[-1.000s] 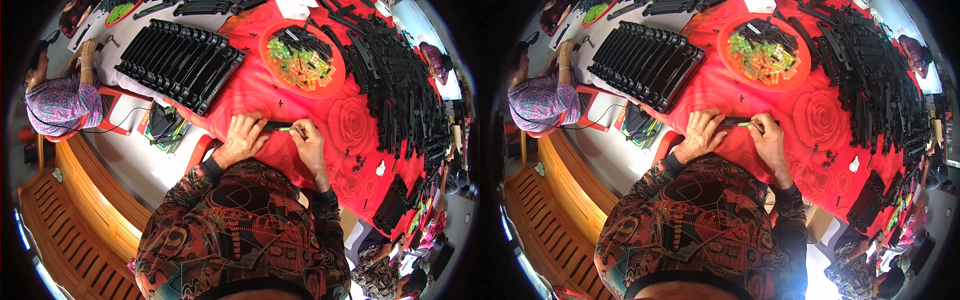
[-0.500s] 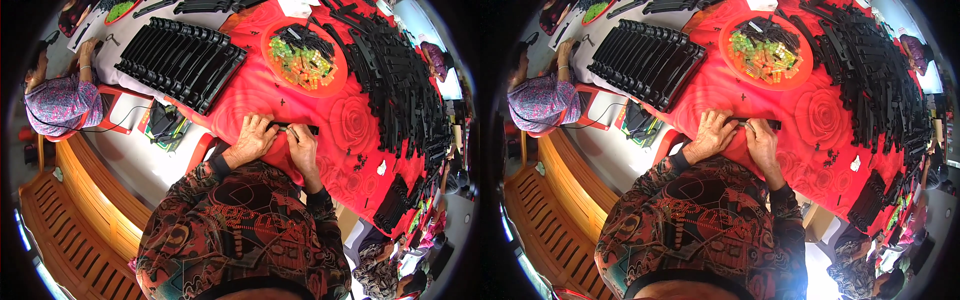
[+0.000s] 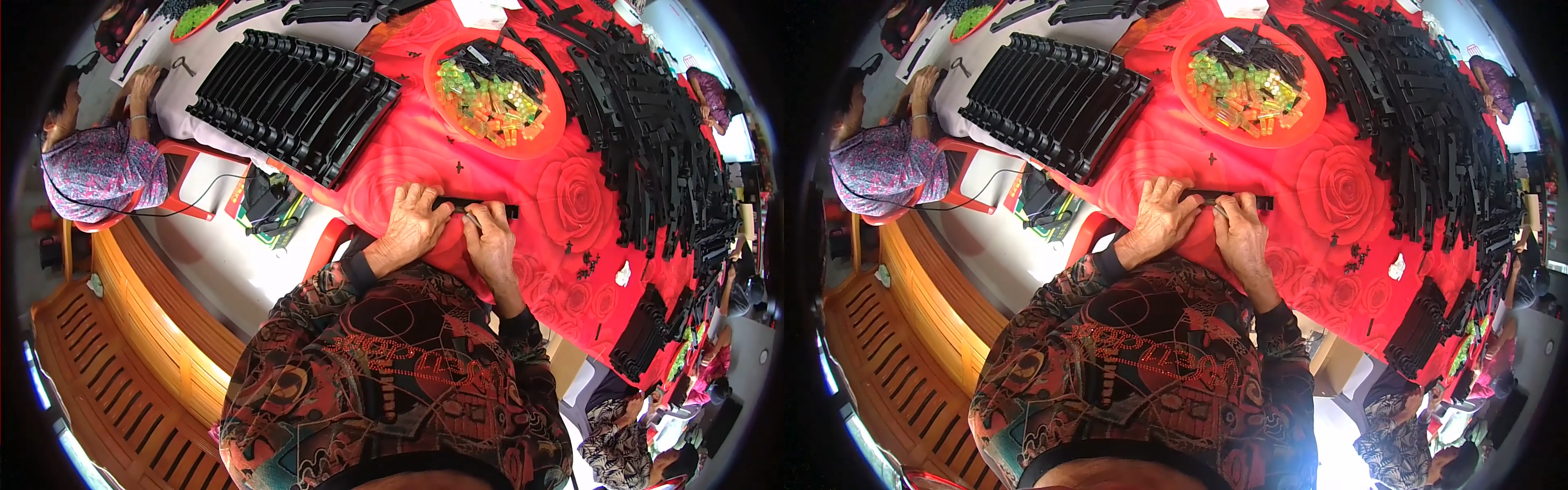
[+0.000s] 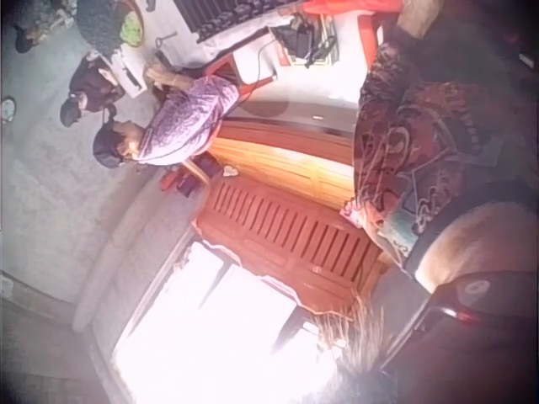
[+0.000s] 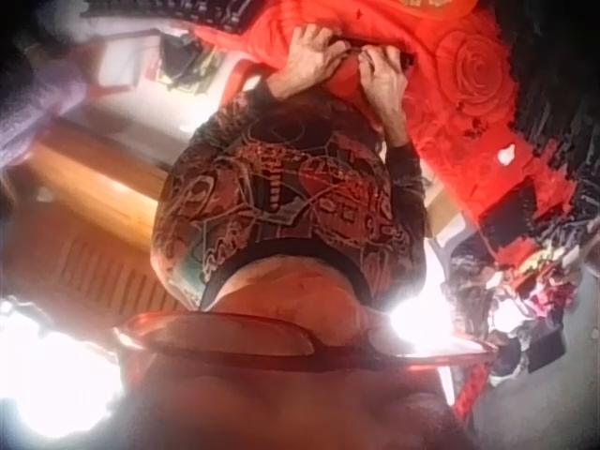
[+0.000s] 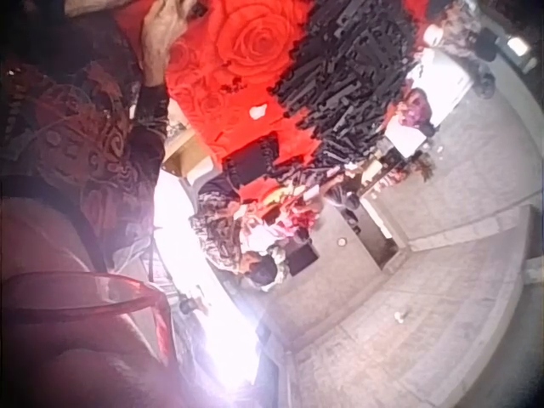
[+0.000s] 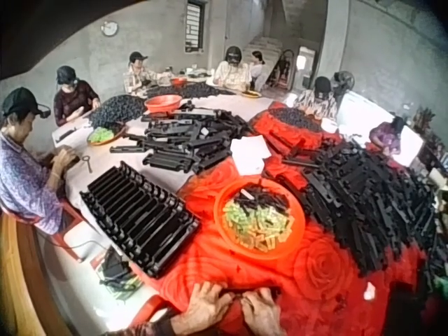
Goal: The person assembles toy gun parts by picking up small components and inserting them into plastic frames by hand, then placing each assembled frame into a rack.
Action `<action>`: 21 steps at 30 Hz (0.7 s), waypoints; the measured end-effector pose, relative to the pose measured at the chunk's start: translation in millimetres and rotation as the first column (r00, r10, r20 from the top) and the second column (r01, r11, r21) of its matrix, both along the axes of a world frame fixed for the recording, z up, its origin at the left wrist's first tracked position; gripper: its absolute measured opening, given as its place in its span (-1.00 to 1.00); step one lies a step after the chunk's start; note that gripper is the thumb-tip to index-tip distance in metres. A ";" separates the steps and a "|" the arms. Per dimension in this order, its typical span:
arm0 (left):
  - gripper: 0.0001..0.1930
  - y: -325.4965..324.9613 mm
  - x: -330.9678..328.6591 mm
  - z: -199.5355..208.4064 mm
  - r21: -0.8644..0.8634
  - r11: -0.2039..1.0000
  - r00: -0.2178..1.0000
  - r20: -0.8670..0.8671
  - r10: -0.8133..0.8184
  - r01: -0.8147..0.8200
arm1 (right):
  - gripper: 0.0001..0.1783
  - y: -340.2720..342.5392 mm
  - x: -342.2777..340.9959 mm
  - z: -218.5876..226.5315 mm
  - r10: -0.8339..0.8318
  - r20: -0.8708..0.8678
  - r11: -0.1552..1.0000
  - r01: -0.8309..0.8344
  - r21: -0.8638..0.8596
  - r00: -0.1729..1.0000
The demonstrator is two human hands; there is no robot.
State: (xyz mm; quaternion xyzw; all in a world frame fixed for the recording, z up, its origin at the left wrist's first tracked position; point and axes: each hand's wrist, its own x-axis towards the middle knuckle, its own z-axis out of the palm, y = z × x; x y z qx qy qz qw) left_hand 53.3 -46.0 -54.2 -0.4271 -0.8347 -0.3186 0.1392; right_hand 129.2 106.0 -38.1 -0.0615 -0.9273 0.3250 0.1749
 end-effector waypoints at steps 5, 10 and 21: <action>-0.81 3.2 -5.7 3.9 -0.107 0.993 0.998 0.028 -0.052 0.055 | -0.85 0.7 0.0 6.0 0.007 0.072 0.995 -0.014 0.099 0.997; -0.72 -2.3 -5.6 0.1 -0.086 0.994 0.997 0.027 -0.069 0.071 | -0.87 7.7 3.0 22.7 0.024 -0.073 0.996 -0.030 -0.083 0.997; -0.56 -26.3 -11.5 -6.9 -0.001 1.000 0.997 0.070 0.009 -0.009 | -0.91 14.9 -2.7 33.9 0.003 -0.023 0.731 -0.018 -0.682 1.000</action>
